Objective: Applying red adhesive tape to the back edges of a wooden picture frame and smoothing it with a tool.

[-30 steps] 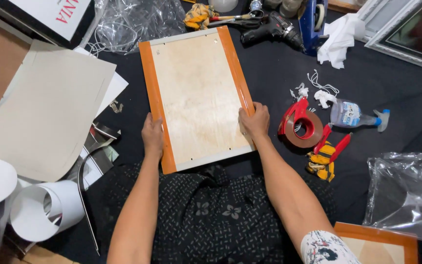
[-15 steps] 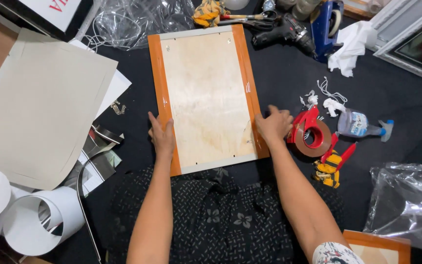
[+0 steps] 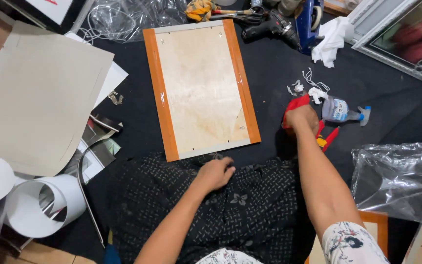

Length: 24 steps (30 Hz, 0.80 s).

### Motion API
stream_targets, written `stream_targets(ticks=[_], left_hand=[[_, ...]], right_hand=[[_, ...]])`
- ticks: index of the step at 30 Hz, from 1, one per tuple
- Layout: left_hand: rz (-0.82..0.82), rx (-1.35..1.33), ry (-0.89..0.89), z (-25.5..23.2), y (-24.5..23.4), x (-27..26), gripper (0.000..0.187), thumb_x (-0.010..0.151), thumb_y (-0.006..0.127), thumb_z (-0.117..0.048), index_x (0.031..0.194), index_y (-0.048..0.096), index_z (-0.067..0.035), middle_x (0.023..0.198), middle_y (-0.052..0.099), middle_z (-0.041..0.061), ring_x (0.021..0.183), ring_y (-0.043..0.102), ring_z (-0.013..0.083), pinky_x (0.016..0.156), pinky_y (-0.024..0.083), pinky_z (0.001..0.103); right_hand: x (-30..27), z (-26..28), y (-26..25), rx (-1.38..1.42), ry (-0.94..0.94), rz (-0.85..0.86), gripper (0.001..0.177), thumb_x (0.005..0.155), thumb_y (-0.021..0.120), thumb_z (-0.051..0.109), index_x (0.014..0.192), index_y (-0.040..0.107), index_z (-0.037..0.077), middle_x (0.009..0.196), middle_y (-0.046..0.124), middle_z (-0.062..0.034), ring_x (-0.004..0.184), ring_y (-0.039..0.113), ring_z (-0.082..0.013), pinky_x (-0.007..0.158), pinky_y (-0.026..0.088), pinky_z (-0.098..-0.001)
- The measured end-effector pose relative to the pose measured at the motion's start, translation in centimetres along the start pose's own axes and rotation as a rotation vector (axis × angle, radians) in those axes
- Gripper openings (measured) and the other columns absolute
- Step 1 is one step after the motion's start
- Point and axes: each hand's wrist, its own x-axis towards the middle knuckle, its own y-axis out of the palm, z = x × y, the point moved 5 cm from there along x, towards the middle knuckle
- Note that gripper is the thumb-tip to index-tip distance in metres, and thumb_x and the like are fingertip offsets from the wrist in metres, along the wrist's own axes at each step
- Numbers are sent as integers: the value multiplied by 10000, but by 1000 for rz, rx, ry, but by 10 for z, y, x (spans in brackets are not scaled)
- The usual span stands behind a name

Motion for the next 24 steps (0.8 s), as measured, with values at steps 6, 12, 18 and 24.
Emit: stream_targets(ticks=[6,12,18,24], left_hand=[[336,219,-105,15,69,32,758,1014,301,-595,1236,703,8,1182,705,275,1145,668,412,925,557,539],[349,218,-184,-13,62,15,890,1013,178,-641,1384,591,55,1391,595,296,1293,582,418,1044,487,557],[-19,485,-161,3,92,3,747,1021,373,-628,624,773,-138,663,694,-11,664,587,289,826,375,360],[31,450,-112,-5,79,-68,608,946,384,-533,1104,792,-111,1134,762,87,960,703,362,733,488,428]], right_hand=[[-3,-32,-65,313,-305,-198,434,993,477,374,1244,643,62,1218,646,-270,1227,577,-459,1018,432,-573],[-151,7,-128,187,-515,-114,731,672,866,285,1289,558,42,1238,634,-247,1253,562,-441,1033,447,-531],[-229,66,-111,-263,-1139,-348,615,810,896,569,923,705,-5,755,699,-175,578,650,-370,592,543,-453],[-298,93,-125,-447,-1352,-312,618,825,856,618,1037,742,49,842,747,-148,633,693,-373,612,562,-448]])
